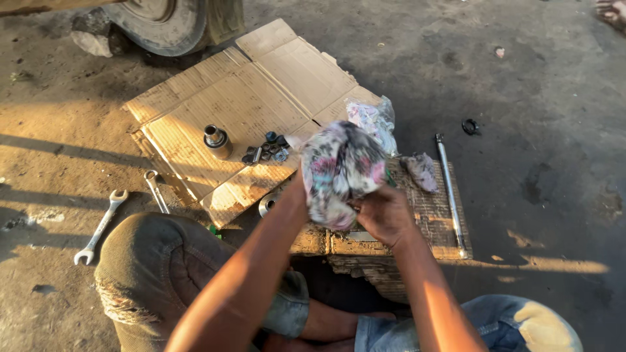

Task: The person sits on the ground and cleans a cylindrical mechanical part using a cloth. They wipe the exterior and interior surfaces, then apply a dark substance from a container onto the part and spread it with their fingers. The person continues to wipe the part with the cloth to remove excess residue.

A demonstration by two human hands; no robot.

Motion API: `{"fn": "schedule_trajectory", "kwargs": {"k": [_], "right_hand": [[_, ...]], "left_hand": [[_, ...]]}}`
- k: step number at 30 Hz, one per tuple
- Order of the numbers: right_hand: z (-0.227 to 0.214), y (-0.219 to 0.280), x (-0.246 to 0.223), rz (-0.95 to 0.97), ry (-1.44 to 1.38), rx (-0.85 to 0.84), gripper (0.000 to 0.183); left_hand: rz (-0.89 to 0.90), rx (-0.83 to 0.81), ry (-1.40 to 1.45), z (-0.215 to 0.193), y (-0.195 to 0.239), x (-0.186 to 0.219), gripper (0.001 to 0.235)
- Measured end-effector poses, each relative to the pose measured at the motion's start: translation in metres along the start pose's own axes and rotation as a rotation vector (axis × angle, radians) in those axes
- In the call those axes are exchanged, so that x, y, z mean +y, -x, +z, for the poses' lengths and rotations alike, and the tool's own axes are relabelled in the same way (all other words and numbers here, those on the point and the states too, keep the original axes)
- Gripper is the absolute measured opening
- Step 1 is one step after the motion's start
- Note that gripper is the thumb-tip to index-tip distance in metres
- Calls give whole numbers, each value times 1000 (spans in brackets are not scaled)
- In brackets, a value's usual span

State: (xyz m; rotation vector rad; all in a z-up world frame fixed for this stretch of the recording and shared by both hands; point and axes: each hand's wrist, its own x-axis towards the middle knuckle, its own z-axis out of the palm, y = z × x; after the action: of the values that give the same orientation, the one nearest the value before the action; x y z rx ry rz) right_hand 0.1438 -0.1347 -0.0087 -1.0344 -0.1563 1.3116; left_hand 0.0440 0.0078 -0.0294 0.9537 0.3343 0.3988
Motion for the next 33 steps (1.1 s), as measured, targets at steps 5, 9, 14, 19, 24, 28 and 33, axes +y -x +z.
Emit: {"fn": "schedule_trajectory", "kwargs": {"k": [5, 9, 14, 19, 24, 28, 33], "right_hand": [[-1, 11, -28, -254, -248, -87, 51], [12, 32, -69, -237, -494, -745, 55], [2, 43, -108, -250, -368, -741, 42], [-33, 29, -107, -314, -77, -68, 36], [-39, 33, -72, -278, -64, -225, 32], [-8, 27, -48, -193, 101, 72, 39], [14, 29, -21, -392, 786, 88, 19]], "left_hand": [[-244, -54, -1015, -57, 46, 74, 58], [-593, -31, -1519, -105, 63, 70, 78], [-468, -40, -1739, -134, 83, 15, 92], [-22, 0, -1481, -106, 81, 15, 80], [-58, 42, -861, -50, 76, 23, 79], [158, -127, -741, -13, 70, 40, 77], [306, -105, -1114, 18, 63, 62, 84]]}}
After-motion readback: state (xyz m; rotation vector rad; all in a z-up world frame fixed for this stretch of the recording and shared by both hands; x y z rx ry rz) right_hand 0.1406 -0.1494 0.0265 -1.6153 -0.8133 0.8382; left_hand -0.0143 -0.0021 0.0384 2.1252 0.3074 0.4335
